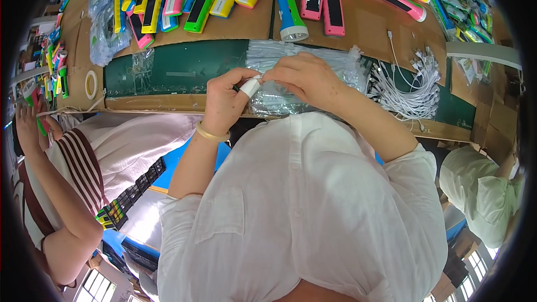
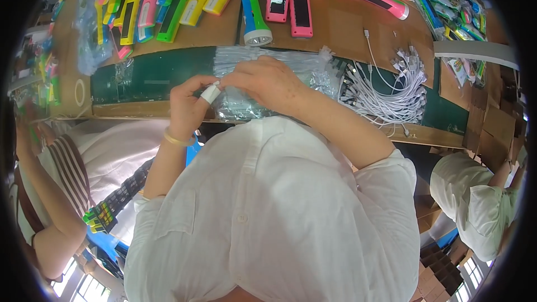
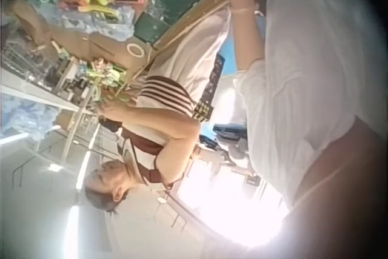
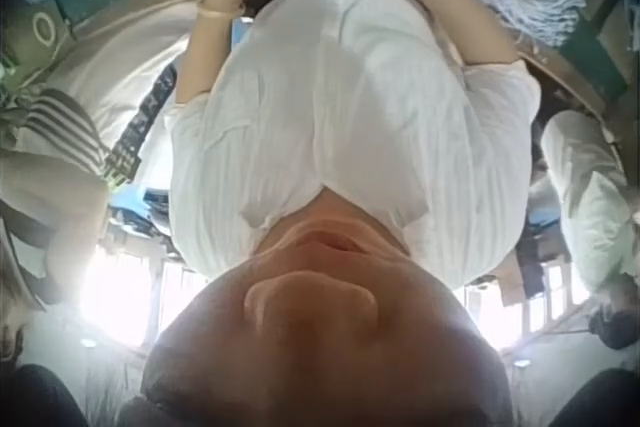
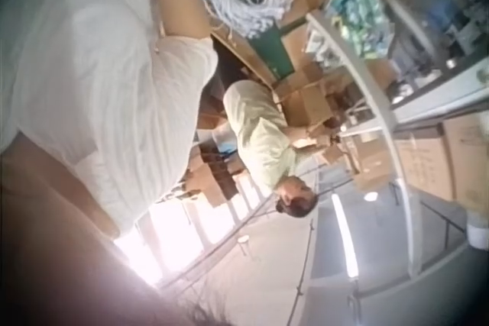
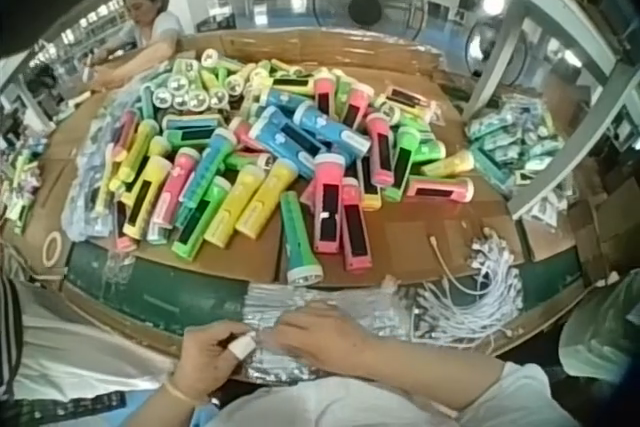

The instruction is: Packaging portable flashlights and charging cables into individual plastic bags on an assembly line.

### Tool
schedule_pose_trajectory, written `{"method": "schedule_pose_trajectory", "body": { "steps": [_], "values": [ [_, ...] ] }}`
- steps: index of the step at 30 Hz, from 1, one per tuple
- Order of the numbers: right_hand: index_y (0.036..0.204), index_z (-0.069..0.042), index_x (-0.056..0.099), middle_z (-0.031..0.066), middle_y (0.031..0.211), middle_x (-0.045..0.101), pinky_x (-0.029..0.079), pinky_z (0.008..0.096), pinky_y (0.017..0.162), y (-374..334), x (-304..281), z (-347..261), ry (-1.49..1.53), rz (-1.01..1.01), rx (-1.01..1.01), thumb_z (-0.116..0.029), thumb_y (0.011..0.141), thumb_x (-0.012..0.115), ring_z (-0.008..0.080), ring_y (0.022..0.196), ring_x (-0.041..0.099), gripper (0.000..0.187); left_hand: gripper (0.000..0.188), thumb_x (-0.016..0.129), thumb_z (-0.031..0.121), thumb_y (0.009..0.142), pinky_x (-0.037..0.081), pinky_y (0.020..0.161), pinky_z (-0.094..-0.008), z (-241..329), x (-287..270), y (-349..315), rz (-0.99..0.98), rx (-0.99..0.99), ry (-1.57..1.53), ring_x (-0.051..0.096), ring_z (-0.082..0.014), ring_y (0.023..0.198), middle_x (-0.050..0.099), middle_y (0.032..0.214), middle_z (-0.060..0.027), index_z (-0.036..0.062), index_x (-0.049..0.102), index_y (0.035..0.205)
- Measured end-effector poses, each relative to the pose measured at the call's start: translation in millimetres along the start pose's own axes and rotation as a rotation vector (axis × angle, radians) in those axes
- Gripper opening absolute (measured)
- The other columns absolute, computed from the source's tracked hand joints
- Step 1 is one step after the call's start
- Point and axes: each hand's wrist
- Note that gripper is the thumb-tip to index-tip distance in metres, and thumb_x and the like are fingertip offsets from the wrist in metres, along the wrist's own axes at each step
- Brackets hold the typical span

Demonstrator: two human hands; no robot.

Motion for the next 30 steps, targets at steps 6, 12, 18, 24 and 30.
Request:
{"method": "schedule_pose_trajectory", "body": {
  "steps": [6,12,18,24,30],
  "values": [
    [0.104,-0.014,0.068,0.0036,0.093,0.065,0.050,0.0407,0.073,-2,-7,5,0.028,-0.037,0.040,-0.010,0.086,0.072,0.0280,0.086,0.065,0.019,0.015,0.074,0.003,0.088,0.054,0.079,-0.0269,2,1,-5,-0.013,0.004,-0.041,0.069,-0.0133,0.087,0.074,0.093,-0.0075,0.0001,0.072,0.102],
    [0.094,-0.007,0.068,0.0063,0.089,0.065,0.052,0.0401,0.073,-17,-27,20,0.053,-0.176,0.117,-0.012,0.085,0.074,0.0311,0.086,0.065,0.011,0.023,0.075,-0.002,0.074,0.052,0.067,-0.0377,0,10,8,-0.082,0.513,0.266,0.065,-0.0287,0.073,0.069,0.086,-0.0092,0.0083,0.071,0.094],
    [0.131,-0.005,0.061,0.0096,0.103,0.071,0.053,0.0331,0.079,-28,-98,71,0.085,0.137,0.660,-0.026,0.088,0.079,0.0202,0.090,0.067,0.051,0.019,0.074,-0.004,0.073,0.054,0.070,-0.0348,4,10,0,-0.093,0.509,0.150,0.066,-0.0252,0.081,0.069,0.104,-0.0090,0.0075,0.068,0.087],
    [0.148,0.001,0.046,0.0151,0.113,0.069,0.053,0.0337,0.088,4,-68,142,-0.198,0.339,0.818,-0.044,0.076,0.086,0.0230,0.100,0.068,0.095,0.039,0.064,-0.010,0.063,0.053,0.081,-0.0378,27,25,14,-0.410,0.725,0.156,0.066,-0.0270,0.094,0.066,0.106,-0.0052,0.0093,0.067,0.097],
    [0.142,0.003,0.050,0.0128,0.115,0.069,0.054,0.0313,0.087,-8,-95,108,0.449,0.290,0.833,-0.029,0.083,0.081,0.0195,0.101,0.067,0.074,0.029,0.070,-0.005,0.070,0.053,0.075,-0.0370,20,22,12,-0.345,0.678,0.106,0.066,-0.0273,0.090,0.065,0.099,-0.0059,0.0102,0.068,0.094]
  ]
}}
Point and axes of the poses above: each hand's wrist, its own y-axis towards the middle knuckle, its own x-axis out of the palm, z = x × y
